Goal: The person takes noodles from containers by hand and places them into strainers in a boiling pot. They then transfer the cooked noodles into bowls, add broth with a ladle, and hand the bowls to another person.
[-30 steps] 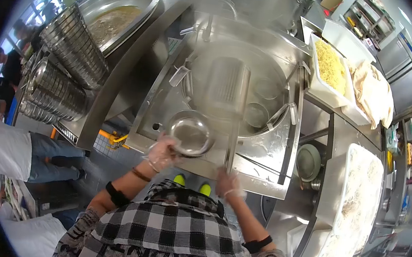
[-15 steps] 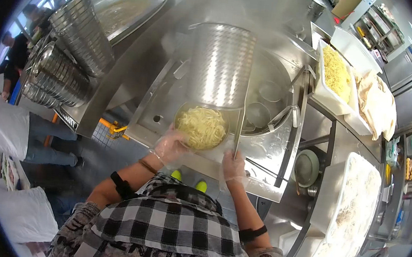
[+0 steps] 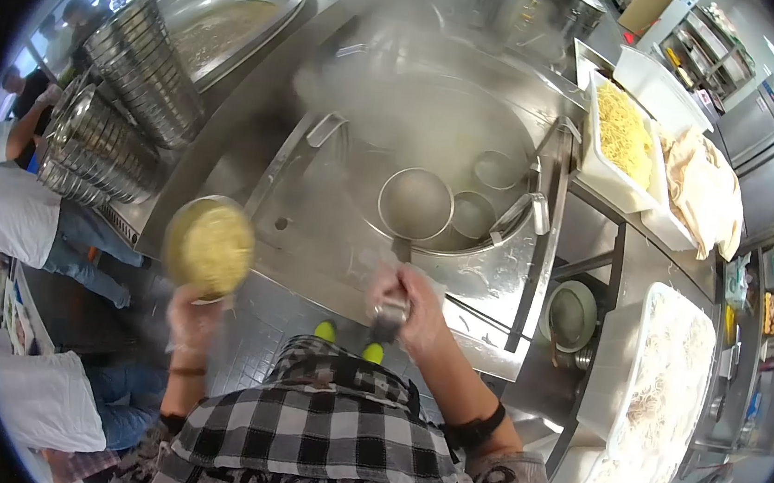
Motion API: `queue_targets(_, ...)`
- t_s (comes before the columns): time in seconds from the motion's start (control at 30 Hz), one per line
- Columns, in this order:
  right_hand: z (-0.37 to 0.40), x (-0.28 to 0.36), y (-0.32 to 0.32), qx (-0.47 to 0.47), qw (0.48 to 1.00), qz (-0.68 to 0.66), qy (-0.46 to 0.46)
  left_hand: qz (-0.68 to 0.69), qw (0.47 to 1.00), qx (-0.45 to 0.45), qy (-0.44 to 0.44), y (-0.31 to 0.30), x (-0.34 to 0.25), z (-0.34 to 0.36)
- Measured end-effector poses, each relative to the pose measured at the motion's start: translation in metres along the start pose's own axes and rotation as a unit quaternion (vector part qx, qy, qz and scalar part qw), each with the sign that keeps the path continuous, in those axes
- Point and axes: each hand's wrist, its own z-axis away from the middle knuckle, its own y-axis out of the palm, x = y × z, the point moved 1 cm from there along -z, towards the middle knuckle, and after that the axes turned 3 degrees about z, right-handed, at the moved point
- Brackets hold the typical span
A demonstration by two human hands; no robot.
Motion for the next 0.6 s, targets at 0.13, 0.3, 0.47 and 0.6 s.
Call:
queue_targets(0.13, -0.004, 0.028, 0.031, 0.095, 0.995, -0.027, -0.033, 0.045, 0.991, -0.021, 0.124, -0.062, -0.072, 0.035)
queue_targets(0.3, -0.069, 0.028, -0.016, 0.16, 0.976, 0.075, -0.124, -0.143, 0.905, -0.209, 0.343, -0.175, -0.13, 0.063)
queue_targets(0.47, -0.112, 0.034, -0.025, 0.062, 0.989, 0.053, -0.124, -0.452, 0.688, -0.408, 0.395, -0.228, -0.165, 0.091)
queue_targets(0.6, -0.13, 0.041, -0.029, 0.149, 0.98, 0.079, -0.102, 0.072, 0.854, -0.315, 0.408, -0.233, -0.183, 0.099)
